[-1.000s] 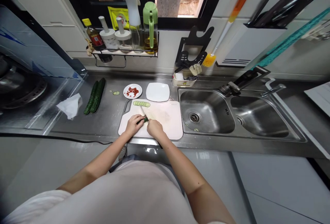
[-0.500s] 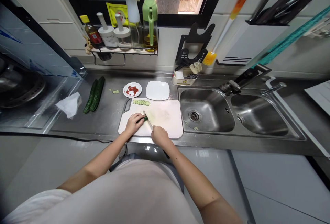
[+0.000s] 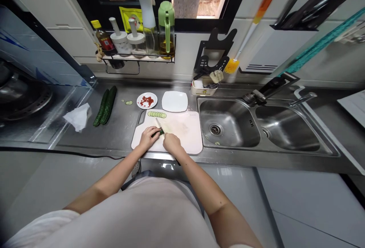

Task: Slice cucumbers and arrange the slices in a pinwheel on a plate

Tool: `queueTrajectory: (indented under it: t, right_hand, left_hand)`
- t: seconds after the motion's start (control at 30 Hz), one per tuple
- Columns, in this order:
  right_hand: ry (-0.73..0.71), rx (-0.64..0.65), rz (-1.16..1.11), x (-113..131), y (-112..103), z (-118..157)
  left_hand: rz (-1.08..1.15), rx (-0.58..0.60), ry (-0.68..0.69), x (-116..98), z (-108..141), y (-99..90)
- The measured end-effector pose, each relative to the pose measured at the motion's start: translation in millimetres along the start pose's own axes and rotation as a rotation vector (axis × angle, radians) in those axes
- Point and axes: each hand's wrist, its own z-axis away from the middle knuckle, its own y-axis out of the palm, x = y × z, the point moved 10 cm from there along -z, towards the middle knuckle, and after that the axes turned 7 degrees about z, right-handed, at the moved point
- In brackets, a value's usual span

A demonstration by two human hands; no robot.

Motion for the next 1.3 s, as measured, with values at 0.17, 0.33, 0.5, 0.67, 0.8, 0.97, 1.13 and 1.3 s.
queueTrajectory:
  t: [0.17,0.33,0.5,0.67,0.8,0.97,1.13,1.3]
  right_hand:
    - [0.002,-0.011,-0.016,5.0,-3.2,-8.7]
    - [-0.007,-0.003,0.0,-0.4,3.0,2.7]
    - [0.009,0.039,0.018,-14.6,16.6,22.3]
    - [0.017,0.055,0.02,-17.1,19.4,25.6]
    - [0.0,0.035,0.016,-11.0,16.1,15.9]
    - [0.002,0.013,0.001,-6.7,13.4,2.8]
    - [-0.012,-0.005,-0.011,-2.9,10.9,-4.3]
    - [-0.017,-0.012,-0.01,-1.5,10.3,-6.0]
  left_hand:
    - [-0.011,0.004,0.007,-0.6,-0.4,0.2]
    - [-0.012,0.007,-0.001,0.2,-0.1,0.6]
    - [0.006,-0.005,-0.014,1.7,0.5,0.5]
    - [0.005,-0.009,-0.016,2.6,0.6,0.9]
    - [0.003,-0.001,-0.018,2.1,0.1,0.8]
    - [0.007,0.003,-0.018,1.9,-0.2,0.6]
    - [-0.001,0.004,-0.015,1.4,-0.2,0.9]
    - [-0.002,-0.001,-0.007,-0.4,-0.3,0.1]
